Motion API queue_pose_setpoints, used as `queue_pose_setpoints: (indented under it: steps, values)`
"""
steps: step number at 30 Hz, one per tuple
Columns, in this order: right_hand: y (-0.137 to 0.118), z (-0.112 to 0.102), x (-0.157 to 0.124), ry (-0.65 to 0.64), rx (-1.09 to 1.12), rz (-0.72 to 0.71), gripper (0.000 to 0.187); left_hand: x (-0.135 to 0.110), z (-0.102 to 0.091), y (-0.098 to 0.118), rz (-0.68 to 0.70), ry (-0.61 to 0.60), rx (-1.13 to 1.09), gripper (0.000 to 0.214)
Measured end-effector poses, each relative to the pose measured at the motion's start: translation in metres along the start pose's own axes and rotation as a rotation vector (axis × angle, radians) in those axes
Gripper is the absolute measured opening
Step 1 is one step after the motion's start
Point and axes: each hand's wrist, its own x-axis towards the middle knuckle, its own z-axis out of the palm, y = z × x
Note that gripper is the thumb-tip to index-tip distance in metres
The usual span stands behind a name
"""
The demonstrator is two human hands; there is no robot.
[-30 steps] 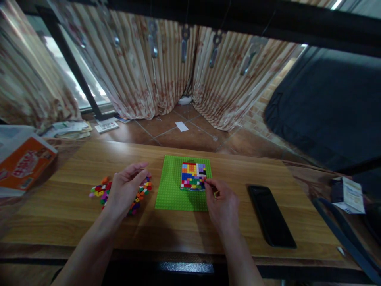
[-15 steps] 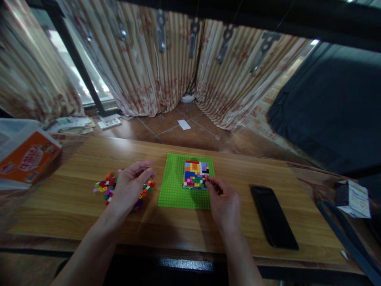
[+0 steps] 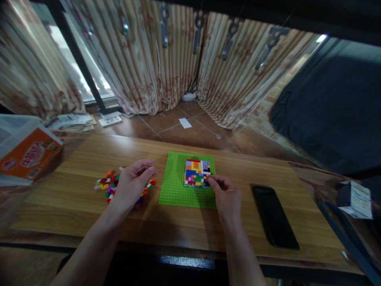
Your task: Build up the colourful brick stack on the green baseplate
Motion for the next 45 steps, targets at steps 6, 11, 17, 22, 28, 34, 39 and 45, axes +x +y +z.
queue_pose_setpoints:
  steps: [6,11,17,22,28,34,39,45]
  values:
    - [0.003,0.000,0.001,-0.038,0.022,0.077,0.037,-0.003,0.001,0.002,0.007,-0.004,0.024,0.025]
    - [0.003,0.004,0.001,-0.031,0.063,0.119,0.039,-0.005,0.005,0.004,0.012,-0.021,0.012,0.024]
    - [0.001,0.005,0.002,-0.050,0.093,0.153,0.042,-0.005,0.006,0.003,0.012,-0.027,0.009,0.022]
    - [-0.006,-0.001,0.005,0.106,0.174,0.064,0.037,-0.002,-0.001,0.002,0.012,0.019,-0.009,0.027]
    - [-0.024,0.019,-0.025,0.187,0.032,-0.337,0.025,0.003,-0.011,0.013,0.007,0.190,-0.102,0.029]
    - [-0.021,0.064,-0.070,-0.371,-0.211,-0.603,0.014,0.002,-0.018,0.021,-0.008,0.269,-0.183,0.027]
    - [-0.011,0.090,-0.082,-0.518,-0.415,-0.615,0.017,0.001,-0.021,0.022,-0.023,0.254,-0.195,0.027]
    - [-0.005,0.105,-0.082,-0.511,-0.594,-0.667,0.017,0.001,-0.023,0.021,-0.030,0.216,-0.194,0.026]
